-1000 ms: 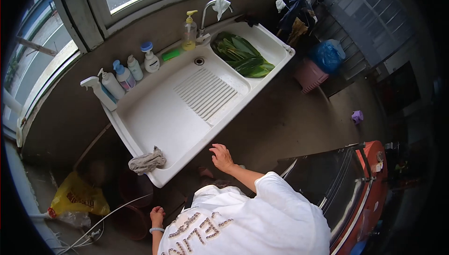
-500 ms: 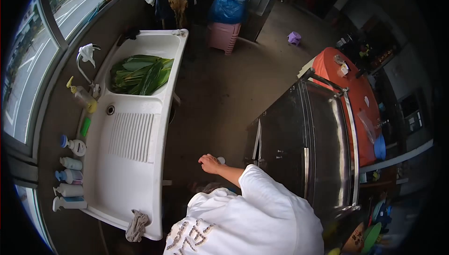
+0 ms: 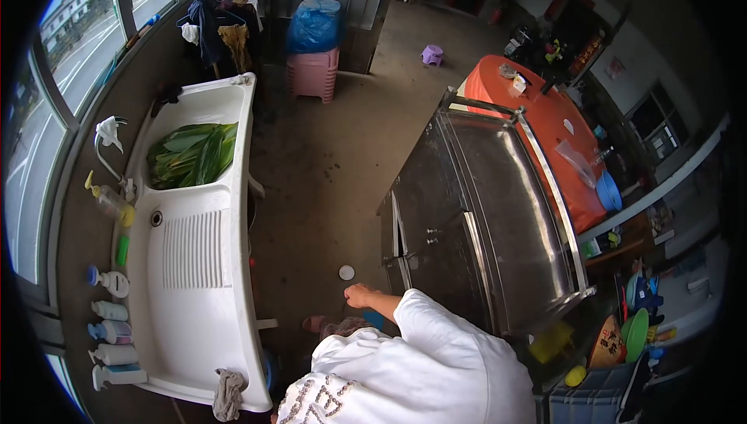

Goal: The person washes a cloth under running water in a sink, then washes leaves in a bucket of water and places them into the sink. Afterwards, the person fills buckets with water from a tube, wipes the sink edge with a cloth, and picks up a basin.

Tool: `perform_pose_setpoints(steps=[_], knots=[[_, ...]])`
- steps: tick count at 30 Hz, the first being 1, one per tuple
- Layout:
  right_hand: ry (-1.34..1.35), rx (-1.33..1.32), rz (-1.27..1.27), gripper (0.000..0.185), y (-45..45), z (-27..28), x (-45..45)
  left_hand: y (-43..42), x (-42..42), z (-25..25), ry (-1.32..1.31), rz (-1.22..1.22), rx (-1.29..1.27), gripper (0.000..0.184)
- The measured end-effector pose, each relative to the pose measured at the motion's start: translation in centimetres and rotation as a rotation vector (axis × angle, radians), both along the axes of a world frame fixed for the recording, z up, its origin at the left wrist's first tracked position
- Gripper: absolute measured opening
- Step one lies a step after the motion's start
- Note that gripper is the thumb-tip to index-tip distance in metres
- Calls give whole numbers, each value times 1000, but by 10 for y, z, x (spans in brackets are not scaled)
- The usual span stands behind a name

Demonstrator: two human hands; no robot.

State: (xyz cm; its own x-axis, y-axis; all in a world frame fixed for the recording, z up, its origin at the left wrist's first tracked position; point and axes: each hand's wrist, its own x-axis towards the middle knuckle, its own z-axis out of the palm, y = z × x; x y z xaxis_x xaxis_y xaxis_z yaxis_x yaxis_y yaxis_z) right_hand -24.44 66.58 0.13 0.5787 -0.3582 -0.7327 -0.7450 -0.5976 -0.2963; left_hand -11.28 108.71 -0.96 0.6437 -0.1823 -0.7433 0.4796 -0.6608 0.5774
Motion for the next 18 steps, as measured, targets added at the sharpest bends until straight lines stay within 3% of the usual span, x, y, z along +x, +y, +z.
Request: perform_pose_setpoints(steps=[18], knots=[[-83, 10, 72, 31, 78, -49, -17, 137, -141, -12, 101, 89, 116, 22]])
